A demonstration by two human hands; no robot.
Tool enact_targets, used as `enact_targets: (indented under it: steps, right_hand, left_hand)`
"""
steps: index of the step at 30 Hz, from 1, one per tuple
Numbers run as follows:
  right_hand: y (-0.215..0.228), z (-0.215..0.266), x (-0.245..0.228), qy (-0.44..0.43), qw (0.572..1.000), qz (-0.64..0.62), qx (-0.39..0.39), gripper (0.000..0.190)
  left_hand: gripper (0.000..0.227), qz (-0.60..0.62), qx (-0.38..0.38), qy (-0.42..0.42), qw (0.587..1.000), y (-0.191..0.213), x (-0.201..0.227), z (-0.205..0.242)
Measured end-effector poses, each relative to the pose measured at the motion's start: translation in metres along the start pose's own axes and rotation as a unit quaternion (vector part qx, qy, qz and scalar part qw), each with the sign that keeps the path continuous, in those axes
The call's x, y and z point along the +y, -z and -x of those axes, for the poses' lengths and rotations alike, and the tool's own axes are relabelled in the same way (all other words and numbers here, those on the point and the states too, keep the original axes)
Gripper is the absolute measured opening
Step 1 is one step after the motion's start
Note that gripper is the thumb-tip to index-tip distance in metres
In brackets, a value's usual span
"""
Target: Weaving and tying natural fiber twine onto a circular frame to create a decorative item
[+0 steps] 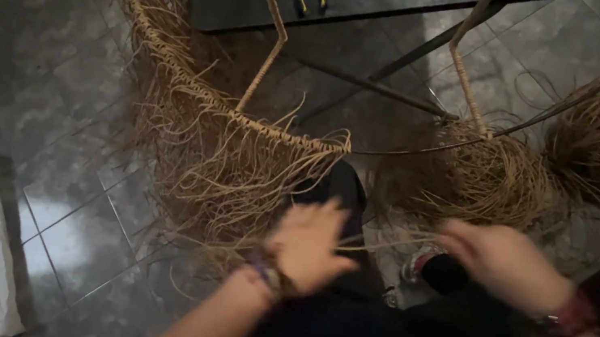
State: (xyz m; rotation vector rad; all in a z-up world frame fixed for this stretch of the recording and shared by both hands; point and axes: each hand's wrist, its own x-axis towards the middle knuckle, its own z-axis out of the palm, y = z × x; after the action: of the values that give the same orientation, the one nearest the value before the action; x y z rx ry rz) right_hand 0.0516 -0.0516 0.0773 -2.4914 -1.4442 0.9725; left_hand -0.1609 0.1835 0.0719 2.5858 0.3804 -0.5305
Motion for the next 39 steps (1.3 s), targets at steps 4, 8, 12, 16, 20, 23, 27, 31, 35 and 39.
enact_targets:
  steps: [4, 8, 12, 16, 20, 23, 27, 31, 35, 39]
  right_hand:
    - [-0.007, -0.014, -0.044, 0.063, 0.996, 0.058, -0.002, 0.041]
    - [0.008, -0.002, 0.000, -0.007, 0.998, -0.031, -0.047, 0.029]
    - [0.002, 0.006, 0.010, -0.020, 0.999, -0.031, -0.028, 0.033]
    - [-0.013, -0.011, -0.031, 0.001, 1.000, 0.025, -0.017, 0.026]
    - [0.003, -0.005, -0.048, 0.009, 0.998, -0.011, -0.067, 0.037]
    - [-0.011, -0.005, -0.023, 0.011, 0.998, -0.032, -0.056, 0.042]
    - [-0.017, -0.009, -0.017, 0.041, 0.998, 0.041, -0.022, 0.048]
    - [-0.035, -0.024, -0.016, 0.053, 0.989, 0.137, -0.015, 0.039]
    - [-0.057, -0.041, -0.002, 0.081, 0.992, 0.095, -0.007, 0.039]
    - [-0.062, -0.042, -0.009, 0.127, 0.982, 0.117, 0.072, 0.020]
  left_hand:
    - [0.095, 0.167, 0.060, -0.107, 0.978, -0.019, 0.065, -0.019]
    - [0.021, 0.038, 0.063, -0.059, 0.996, -0.038, 0.011, -0.024]
    - [0.035, -0.016, 0.030, 0.002, 0.999, -0.017, -0.021, -0.002]
    - [0.076, 0.092, -0.012, -0.080, 0.992, 0.013, 0.049, -0.008]
    - [0.026, 0.030, 0.091, -0.064, 0.993, -0.036, 0.053, -0.018]
    - [0.028, 0.037, 0.071, -0.034, 0.996, -0.019, 0.026, -0.014]
    - [0.036, 0.078, 0.016, 0.010, 0.997, 0.010, 0.001, -0.005]
    - [0.036, 0.111, 0.017, 0.017, 0.994, -0.001, -0.010, -0.009]
    - [0.037, 0.101, 0.029, 0.035, 0.994, -0.005, -0.021, -0.012]
    - [0.035, 0.135, 0.090, 0.000, 0.987, -0.018, -0.038, -0.019]
